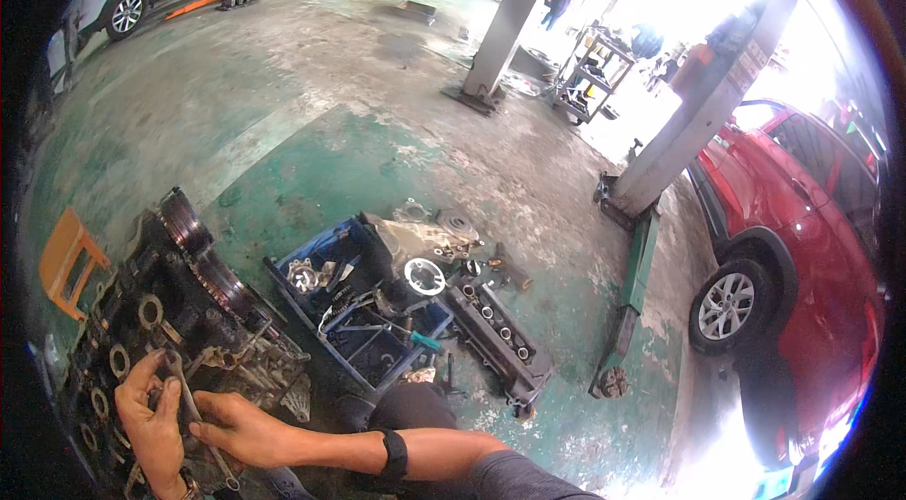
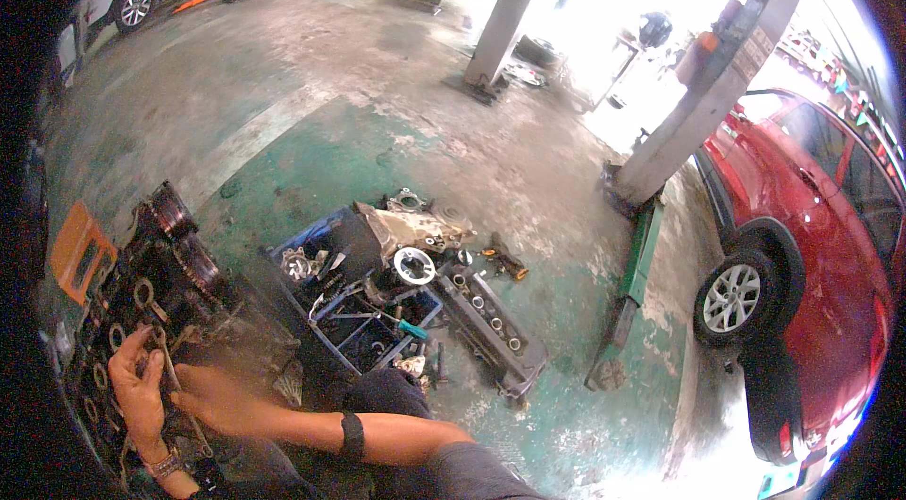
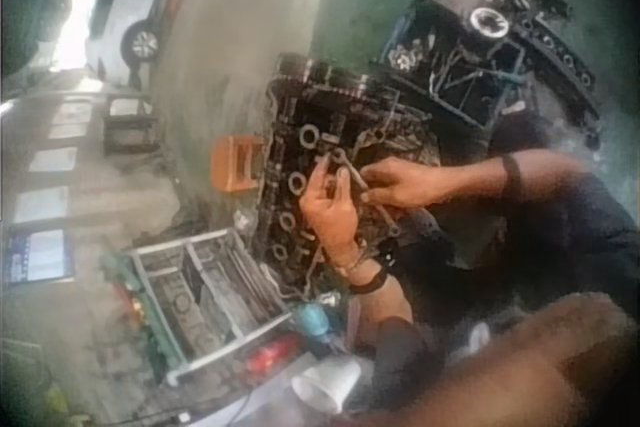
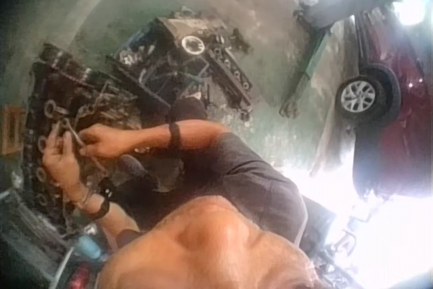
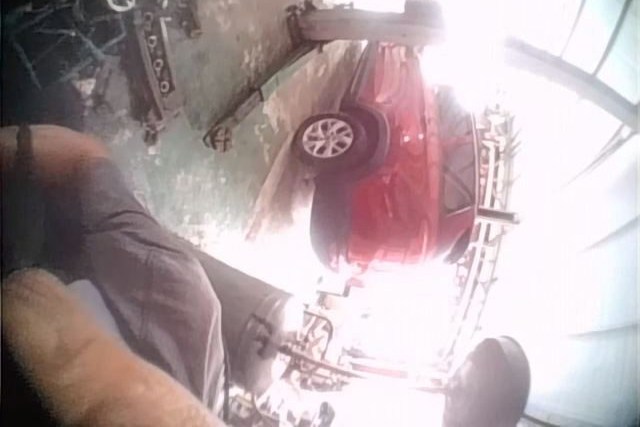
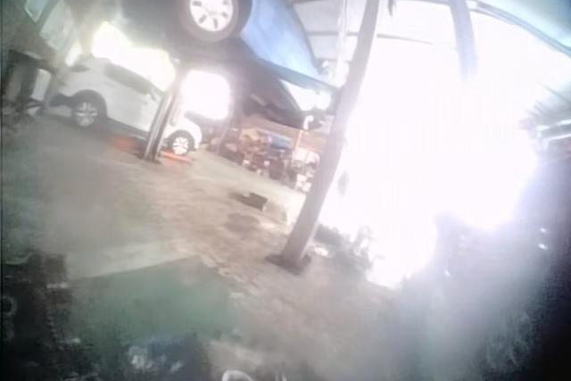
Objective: The person uses a wrench to tighten bolts on a camshaft cap within an engine block, then removes the cap by hand and places it in a blue bin nearby.
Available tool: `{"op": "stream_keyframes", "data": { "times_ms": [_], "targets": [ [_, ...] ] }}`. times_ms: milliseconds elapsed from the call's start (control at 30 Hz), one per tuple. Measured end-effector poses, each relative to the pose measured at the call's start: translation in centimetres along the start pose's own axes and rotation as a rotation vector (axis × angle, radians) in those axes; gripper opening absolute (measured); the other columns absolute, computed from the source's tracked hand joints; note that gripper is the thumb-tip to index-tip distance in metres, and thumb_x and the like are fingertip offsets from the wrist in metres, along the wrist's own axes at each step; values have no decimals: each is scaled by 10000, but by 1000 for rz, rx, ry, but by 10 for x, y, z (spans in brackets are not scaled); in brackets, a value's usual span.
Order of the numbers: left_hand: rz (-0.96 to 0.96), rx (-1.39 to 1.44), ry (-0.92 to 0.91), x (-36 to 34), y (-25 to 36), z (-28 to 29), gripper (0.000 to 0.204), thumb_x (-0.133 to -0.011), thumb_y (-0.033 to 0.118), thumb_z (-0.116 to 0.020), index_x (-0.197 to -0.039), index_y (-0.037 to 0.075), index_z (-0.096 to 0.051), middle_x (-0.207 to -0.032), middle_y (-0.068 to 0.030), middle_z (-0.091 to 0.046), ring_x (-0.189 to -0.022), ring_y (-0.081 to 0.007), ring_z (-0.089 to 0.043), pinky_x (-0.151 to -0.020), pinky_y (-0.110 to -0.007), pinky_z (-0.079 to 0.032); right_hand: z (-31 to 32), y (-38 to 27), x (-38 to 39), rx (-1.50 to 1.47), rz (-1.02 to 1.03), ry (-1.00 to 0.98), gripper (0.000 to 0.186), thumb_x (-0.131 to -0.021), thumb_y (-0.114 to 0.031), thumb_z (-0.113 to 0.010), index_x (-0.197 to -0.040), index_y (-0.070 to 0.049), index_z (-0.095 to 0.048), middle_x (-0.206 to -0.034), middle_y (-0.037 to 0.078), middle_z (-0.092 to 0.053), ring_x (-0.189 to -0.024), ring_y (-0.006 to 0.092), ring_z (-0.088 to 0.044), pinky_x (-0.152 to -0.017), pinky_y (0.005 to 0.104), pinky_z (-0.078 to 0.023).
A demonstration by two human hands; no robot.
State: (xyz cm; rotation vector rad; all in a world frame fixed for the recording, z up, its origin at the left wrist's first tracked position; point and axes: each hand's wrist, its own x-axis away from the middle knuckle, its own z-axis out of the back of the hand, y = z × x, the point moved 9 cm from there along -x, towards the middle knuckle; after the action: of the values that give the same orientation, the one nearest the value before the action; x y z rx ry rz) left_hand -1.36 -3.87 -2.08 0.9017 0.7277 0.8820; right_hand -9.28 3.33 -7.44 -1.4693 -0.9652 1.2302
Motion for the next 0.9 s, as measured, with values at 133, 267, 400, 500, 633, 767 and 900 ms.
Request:
{"op": "stream_keyframes", "data": {
  "times_ms": [133,267,400,500,633,767,900],
  "targets": [
    [-20,-38,12,-1,2,-1,319,-802,-17,-606,-1119,-30,-571,-902,-50,-504,-754,-120,-440,-697,-278,-387,-2,2,2,-52,-81,-27,213,-897,-143,-527,-938,58,-468,-681,109,-513,-619,139,-478,-557,322,-407],
    [-9,-87,6,0,5,0,306,-812,-1,-603,-1116,-25,-573,-868,-43,-491,-750,-114,-438,-676,-272,-379,-3,-2,2,-74,-65,-14,205,-908,-151,-516,-938,46,-466,-656,77,-493,-548,109,-456,-480,302,-385],
    [3,-42,-20,0,6,-1,301,-825,14,-602,-1123,-13,-573,-862,-45,-473,-752,-113,-436,-665,-273,-377,-3,-4,0,-98,-56,1,195,-916,-156,-506,-921,34,-458,-642,66,-487,-504,101,-464,-438,289,-378],
    [12,-36,-26,0,4,-2,302,-829,19,-599,-1128,-9,-571,-859,-48,-471,-737,-113,-434,-657,-280,-381,-3,-6,0,-87,-67,-18,199,-920,-160,-501,-901,31,-449,-640,69,-489,-497,105,-476,-434,289,-385],
    [14,-79,-23,0,3,-1,316,-843,38,-597,-1150,-5,-537,-991,-63,-493,-875,-138,-461,-769,-297,-386,-7,0,2,-108,-143,-59,204,-922,-163,-501,-880,28,-442,-642,83,-493,-506,105,-459,-442,296,-376],
    [53,-100,-40,1,-1,-1,315,-842,40,-601,-1147,-4,-538,-1012,-66,-502,-904,-146,-477,-803,-299,-395,-8,0,0,-41,-74,-3,205,-917,-155,-505,-885,38,-444,-650,106,-496,-540,129,-454,-475,316,-383],
    [-71,-74,56,1,6,3,305,-830,21,-597,-1131,-12,-565,-866,-56,-506,-778,-133,-483,-740,-287,-405,-9,6,0,31,-35,2,214,-910,-155,-511,-900,51,-451,-662,133,-498,-579,164,-470,-524,345,-397]
  ]
}}
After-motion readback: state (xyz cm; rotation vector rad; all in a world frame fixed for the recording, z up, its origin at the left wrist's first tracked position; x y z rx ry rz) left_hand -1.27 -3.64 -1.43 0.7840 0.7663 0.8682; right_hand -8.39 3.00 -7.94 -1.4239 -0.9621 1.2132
